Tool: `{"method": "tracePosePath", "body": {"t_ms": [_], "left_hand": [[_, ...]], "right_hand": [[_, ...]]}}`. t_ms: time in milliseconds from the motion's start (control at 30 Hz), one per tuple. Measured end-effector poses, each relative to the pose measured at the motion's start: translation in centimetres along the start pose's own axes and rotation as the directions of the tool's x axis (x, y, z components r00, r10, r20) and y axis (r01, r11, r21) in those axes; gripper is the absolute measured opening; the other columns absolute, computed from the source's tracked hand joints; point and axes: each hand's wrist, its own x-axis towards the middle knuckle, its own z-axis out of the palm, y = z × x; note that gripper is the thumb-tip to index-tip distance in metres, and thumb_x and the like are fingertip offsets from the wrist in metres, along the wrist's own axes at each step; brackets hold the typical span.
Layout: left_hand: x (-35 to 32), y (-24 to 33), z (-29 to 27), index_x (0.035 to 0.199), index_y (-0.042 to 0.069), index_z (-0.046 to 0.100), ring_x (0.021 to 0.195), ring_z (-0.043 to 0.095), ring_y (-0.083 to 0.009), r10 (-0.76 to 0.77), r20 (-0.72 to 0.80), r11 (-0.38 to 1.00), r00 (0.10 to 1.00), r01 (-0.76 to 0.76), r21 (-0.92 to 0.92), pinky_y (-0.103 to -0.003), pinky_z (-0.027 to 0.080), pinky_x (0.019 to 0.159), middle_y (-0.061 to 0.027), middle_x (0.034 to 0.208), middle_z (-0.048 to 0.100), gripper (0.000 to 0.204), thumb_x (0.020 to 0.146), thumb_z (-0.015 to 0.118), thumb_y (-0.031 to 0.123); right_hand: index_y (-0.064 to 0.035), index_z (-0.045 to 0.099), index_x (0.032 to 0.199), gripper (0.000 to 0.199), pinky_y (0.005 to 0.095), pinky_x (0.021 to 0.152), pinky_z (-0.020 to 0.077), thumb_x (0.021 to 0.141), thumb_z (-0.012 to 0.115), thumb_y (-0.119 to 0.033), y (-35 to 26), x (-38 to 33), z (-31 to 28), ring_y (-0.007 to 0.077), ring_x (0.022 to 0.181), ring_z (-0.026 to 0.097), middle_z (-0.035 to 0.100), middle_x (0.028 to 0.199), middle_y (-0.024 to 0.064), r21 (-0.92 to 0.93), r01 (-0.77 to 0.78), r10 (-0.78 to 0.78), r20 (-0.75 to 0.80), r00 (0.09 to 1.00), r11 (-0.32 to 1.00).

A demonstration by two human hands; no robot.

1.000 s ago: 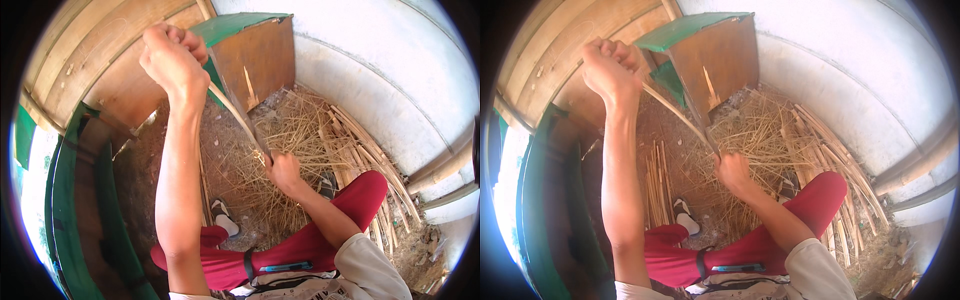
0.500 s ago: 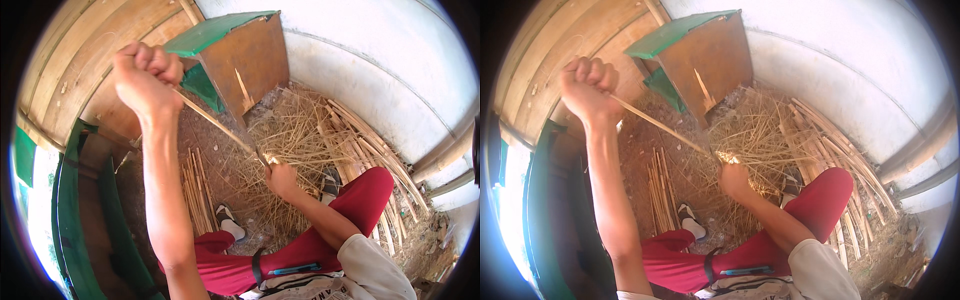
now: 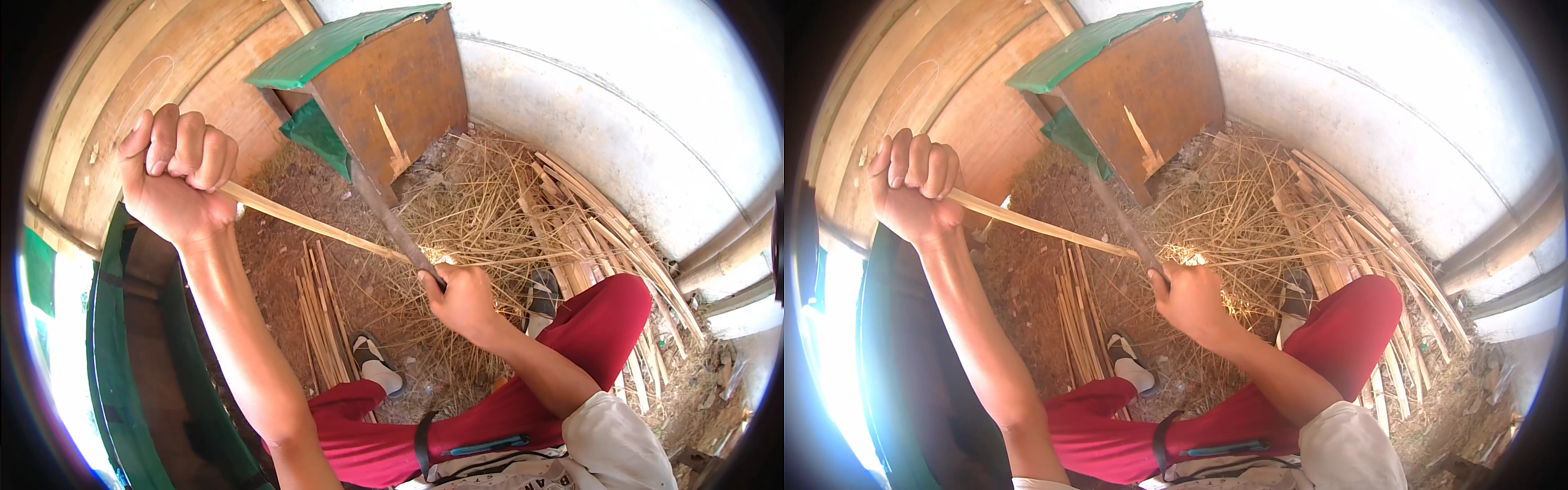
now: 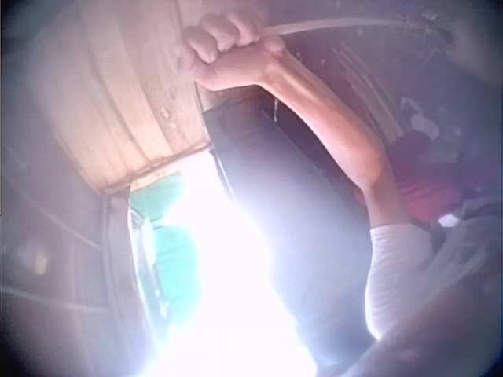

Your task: The person sits on the ground and uses a utility knife to shave thin strips from a bamboo stick. They then switch to a larger knife to further refine and smooth the bamboo strip, holding it with both hands to control the shaving process.

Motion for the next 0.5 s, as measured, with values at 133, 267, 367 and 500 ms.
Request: {"method": "tracePosePath", "body": {"t_ms": [133, 267, 367, 500], "left_hand": [[0.5, -0.9, 1.3, 0.058, 0.018, 0.028, 0.041, 0.011, -0.0091, 0.120, -0.237, 0.970, 0.964, -0.063, 0.235, -0.029, 0.008, 0.039, 0.0035, 0.049, 0.024, 0.040, 0.095, 0.043, 0.023], [1.1, -2.0, 3.6, 0.060, 0.016, 0.027, 0.043, 0.013, -0.0094, 0.325, -0.479, 0.888, 0.816, -0.090, 0.451, -0.030, 0.009, 0.041, 0.0023, 0.051, 0.024, 0.035, 0.091, 0.042, 0.024], [1.9, -3.4, 5.2, 0.062, 0.015, 0.026, 0.046, 0.017, -0.0101, 0.345, -0.548, 0.885, 0.762, -0.071, 0.459, -0.029, 0.010, 0.044, 0.0010, 0.053, 0.025, 0.033, 0.089, 0.044, 0.023], [2.1, -3.2, 4.1, 0.064, 0.013, 0.028, 0.047, 0.020, -0.0101, 0.416, -0.592, 0.863, 0.690, -0.096, 0.495, -0.028, 0.013, 0.045, 0.0001, 0.054, 0.025, 0.032, 0.089, 0.046, 0.022]], "right_hand": [[-0.0014, 0.062, 0.069, 0.025, 0.0351, 0.036, 0.0356, 0.087, 0.071, -0.016, -2.4, -0.2, 0.0, 0.0200, 0.033, 0.048, 0.049, 0.043, 0.0081, -0.049, 0.100, -0.102, -0.042, 0.994, 0.994], [-0.0019, 0.061, 0.067, 0.027, 0.0363, 0.036, 0.0357, 0.088, 0.071, -0.016, -3.3, 0.6, -0.3, 0.0226, 0.033, 0.049, 0.049, 0.043, 0.0089, -0.051, 0.089, -0.093, -0.077, 0.993, 0.995], [-0.0017, 0.062, 0.070, 0.024, 0.0362, 0.034, 0.0367, 0.089, 0.068, -0.016, 0.2, -0.2, 1.8, 0.0227, 0.033, 0.051, 0.053, 0.045, 0.0092, -0.138, 0.118, -0.131, -0.094, 0.987, 0.983], [0.0003, 0.064, 0.072, 0.022, 0.0335, 0.034, 0.0364, 0.089, 0.067, -0.013, -1.1, 0.7, 1.0, 0.0196, 0.034, 0.052, 0.055, 0.047, 0.0099, -0.075, 0.110, -0.118, -0.115, 0.986, 0.991]]}}
